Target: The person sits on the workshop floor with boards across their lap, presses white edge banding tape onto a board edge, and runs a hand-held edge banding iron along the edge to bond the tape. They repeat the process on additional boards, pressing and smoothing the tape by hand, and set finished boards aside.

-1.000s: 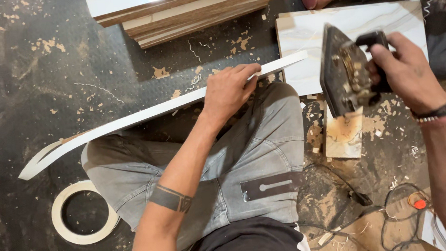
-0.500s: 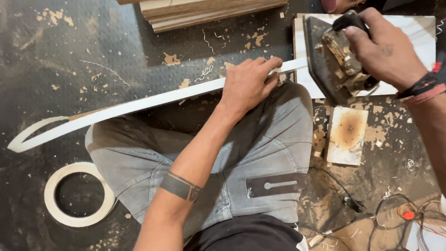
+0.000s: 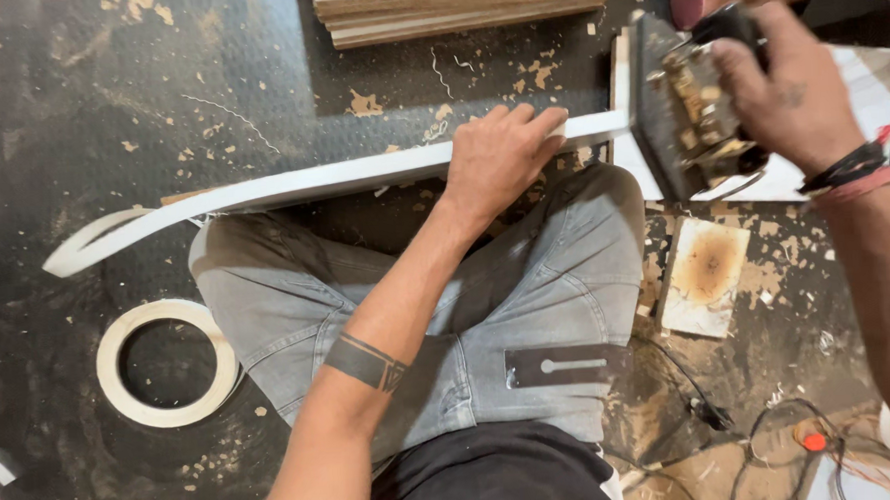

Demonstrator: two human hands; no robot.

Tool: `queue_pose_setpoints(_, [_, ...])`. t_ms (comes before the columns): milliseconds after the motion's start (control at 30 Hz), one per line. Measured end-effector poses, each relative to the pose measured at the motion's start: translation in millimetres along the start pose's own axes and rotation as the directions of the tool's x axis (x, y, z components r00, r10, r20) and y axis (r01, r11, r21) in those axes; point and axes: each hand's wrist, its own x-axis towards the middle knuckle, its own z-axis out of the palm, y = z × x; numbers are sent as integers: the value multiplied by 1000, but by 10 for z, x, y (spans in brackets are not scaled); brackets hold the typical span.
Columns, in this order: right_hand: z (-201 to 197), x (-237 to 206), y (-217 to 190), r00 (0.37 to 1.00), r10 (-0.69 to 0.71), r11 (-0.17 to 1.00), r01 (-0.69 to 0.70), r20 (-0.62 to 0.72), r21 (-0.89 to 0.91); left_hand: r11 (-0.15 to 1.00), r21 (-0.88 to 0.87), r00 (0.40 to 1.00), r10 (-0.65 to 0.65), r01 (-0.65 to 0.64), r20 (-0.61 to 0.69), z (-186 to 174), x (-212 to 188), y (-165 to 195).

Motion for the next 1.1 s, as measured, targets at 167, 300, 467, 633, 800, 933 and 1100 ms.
queue_pose_setpoints(167, [-91, -14, 306, 998, 50, 990, -53, -24, -128, 999, -29, 999, -45, 45, 0, 10, -9, -2])
queue_pose_setpoints(300, [31, 22, 137, 1000, -19, 994, 20, 8, -110, 997, -53, 998, -53, 54, 15, 10, -16, -35])
queue_pose_setpoints(467, [344, 82, -426, 992, -123, 989, 125, 33, -79, 997, -35, 995, -68, 71, 66, -164, -121, -215])
queue_pose_setpoints(633, [770, 201, -1105, 974, -225, 971, 227, 25, -70, 998, 42, 998, -39, 36, 55, -712, -452, -651])
queue_pose_setpoints(800, [1049, 300, -1722, 965, -248, 962, 236, 82, 134, 991, 125, 997, -53, 44, 62, -1219, -712, -939])
queue_pose_setpoints(933, [1073, 334, -1654, 955, -273, 924, 226, 116, 309, 985, 169, 997, -46, 37, 54, -1309, -738, -921])
queue_pose_setpoints(1100, [773, 269, -821, 976, -192, 938, 150, 105, 314, 986, 159, 999, -49, 46, 14, -1274, -715, -883])
